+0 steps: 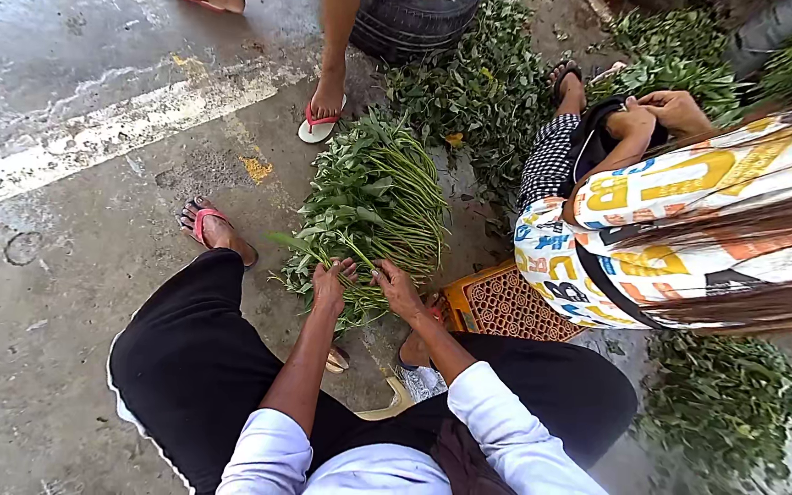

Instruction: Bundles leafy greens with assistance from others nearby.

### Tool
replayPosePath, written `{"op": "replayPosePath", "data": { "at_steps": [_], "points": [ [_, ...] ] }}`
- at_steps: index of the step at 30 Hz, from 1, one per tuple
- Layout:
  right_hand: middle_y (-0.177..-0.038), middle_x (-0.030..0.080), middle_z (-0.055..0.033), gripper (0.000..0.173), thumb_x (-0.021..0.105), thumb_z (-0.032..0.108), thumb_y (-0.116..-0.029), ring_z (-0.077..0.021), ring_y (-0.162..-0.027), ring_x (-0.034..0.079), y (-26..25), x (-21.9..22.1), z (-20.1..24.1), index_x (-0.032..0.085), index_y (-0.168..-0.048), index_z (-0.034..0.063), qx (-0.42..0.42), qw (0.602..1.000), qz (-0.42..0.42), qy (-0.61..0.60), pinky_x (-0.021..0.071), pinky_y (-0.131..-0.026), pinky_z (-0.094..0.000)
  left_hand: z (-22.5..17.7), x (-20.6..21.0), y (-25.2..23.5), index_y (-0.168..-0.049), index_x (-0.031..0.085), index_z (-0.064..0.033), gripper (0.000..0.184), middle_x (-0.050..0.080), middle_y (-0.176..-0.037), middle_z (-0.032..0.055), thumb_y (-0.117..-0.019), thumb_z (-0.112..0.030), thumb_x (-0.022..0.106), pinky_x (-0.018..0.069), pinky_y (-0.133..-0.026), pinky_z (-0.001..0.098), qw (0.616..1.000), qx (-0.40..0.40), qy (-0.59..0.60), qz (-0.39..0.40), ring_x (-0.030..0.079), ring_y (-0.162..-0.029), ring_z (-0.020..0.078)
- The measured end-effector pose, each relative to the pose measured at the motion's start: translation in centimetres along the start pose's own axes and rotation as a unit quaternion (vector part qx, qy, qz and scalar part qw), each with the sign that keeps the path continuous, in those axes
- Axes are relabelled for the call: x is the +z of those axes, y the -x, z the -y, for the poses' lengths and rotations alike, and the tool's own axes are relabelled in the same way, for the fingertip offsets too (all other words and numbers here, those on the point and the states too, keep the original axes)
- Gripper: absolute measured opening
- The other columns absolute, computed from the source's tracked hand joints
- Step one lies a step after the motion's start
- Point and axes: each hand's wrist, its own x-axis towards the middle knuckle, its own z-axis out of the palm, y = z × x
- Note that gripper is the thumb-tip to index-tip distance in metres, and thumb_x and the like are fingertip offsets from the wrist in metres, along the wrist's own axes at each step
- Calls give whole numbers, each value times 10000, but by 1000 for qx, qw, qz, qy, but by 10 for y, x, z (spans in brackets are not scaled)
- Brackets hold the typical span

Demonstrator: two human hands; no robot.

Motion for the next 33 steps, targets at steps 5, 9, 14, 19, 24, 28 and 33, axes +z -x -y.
{"op": "replayPosePath", "data": {
  "at_steps": [5,9,14,19,24,28,33],
  "points": [
    [-1066,721,-170,339,477,173,-1089,-255,-881,714,6,20,-5,589,-1363,8,-36,999,26,8,577,-869,-429,1,-2,-4,-1371,444,6,303,690,-1076,180,-1125,-155,372,581,-813,395,999,-24,-10,28,708,-901,239],
    [-1256,690,-215,366,469,165,-1088,-319,-1153,680,11,24,-11,604,-1372,-21,-67,994,69,54,491,-1058,-474,0,-5,-5,-1355,500,6,341,713,-1026,167,-1127,-222,387,570,-828,390,999,-11,-31,39,710,-890,239],
    [-1301,679,-162,341,543,265,-1074,-275,-1232,638,-13,-13,-9,703,-1249,20,-52,997,41,50,469,-1099,-472,1,-4,-5,-1335,497,27,273,626,-961,126,-1097,-88,428,591,-759,345,997,-22,-53,48,666,-774,193],
    [-1354,596,-267,355,627,144,-1014,-429,-1288,561,-79,-47,-31,643,-1333,-12,28,975,-104,193,450,-1090,-555,2,-4,-8,-1284,497,43,237,621,-932,138,-1100,-80,414,603,-756,368,993,-82,-59,60,679,-784,223],
    [-1316,604,-264,301,670,106,-966,-442,-1262,558,-102,-36,-42,704,-1251,18,21,960,-93,262,447,-1024,-615,-3,1,-5,-1259,470,28,204,603,-878,120,-1107,-81,389,609,-705,349,998,-50,-17,22,669,-707,201],
    [-1221,684,-226,210,606,107,-1011,-403,-1187,634,-79,-20,-23,716,-1156,2,-44,962,-120,241,451,-1001,-614,-6,2,-6,-1258,451,14,188,608,-886,101,-1107,-81,392,600,-718,334,999,11,23,-34,659,-700,175],
    [-1072,727,-199,152,667,86,-980,-365,-974,714,-39,10,-4,721,-1074,-21,-121,976,-128,129,537,-900,-590,2,2,-5,-1303,462,19,234,673,-1039,158,-1109,-97,402,584,-802,369,1000,3,-17,0,699,-878,210]
  ]
}}
